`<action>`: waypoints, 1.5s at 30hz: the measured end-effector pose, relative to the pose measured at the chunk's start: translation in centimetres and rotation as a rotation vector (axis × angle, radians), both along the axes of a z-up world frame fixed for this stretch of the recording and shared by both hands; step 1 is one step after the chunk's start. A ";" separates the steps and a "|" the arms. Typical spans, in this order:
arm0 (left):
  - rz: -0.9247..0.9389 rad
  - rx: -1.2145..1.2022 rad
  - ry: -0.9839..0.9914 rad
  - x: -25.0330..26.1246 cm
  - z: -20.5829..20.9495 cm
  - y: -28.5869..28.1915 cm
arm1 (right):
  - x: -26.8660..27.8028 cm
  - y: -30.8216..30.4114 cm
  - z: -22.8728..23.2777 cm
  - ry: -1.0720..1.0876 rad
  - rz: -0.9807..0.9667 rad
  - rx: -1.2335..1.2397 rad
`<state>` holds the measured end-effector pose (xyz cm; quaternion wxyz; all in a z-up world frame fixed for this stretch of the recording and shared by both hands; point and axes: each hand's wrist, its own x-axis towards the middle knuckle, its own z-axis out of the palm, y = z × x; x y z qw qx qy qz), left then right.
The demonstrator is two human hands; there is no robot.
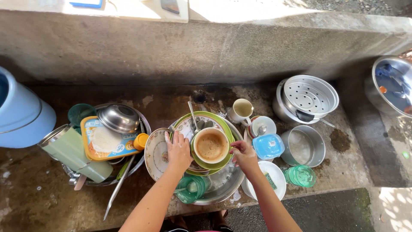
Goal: Wash various dishes, cups, and utensils using a sponge and soap at an outdoor washing station.
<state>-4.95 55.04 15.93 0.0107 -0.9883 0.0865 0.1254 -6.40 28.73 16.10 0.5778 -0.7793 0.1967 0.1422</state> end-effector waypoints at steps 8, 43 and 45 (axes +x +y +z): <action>-0.053 0.011 -0.079 2.8 -5.0 1.0 | -0.7 1.6 1.9 -0.031 0.002 -0.014; 0.230 -0.084 0.238 -3.6 5.2 17.9 | 12.8 20.8 -6.2 0.067 0.719 -0.597; 0.288 -0.126 0.277 -4.6 7.2 19.8 | 11.2 21.9 -4.7 0.061 0.777 -0.536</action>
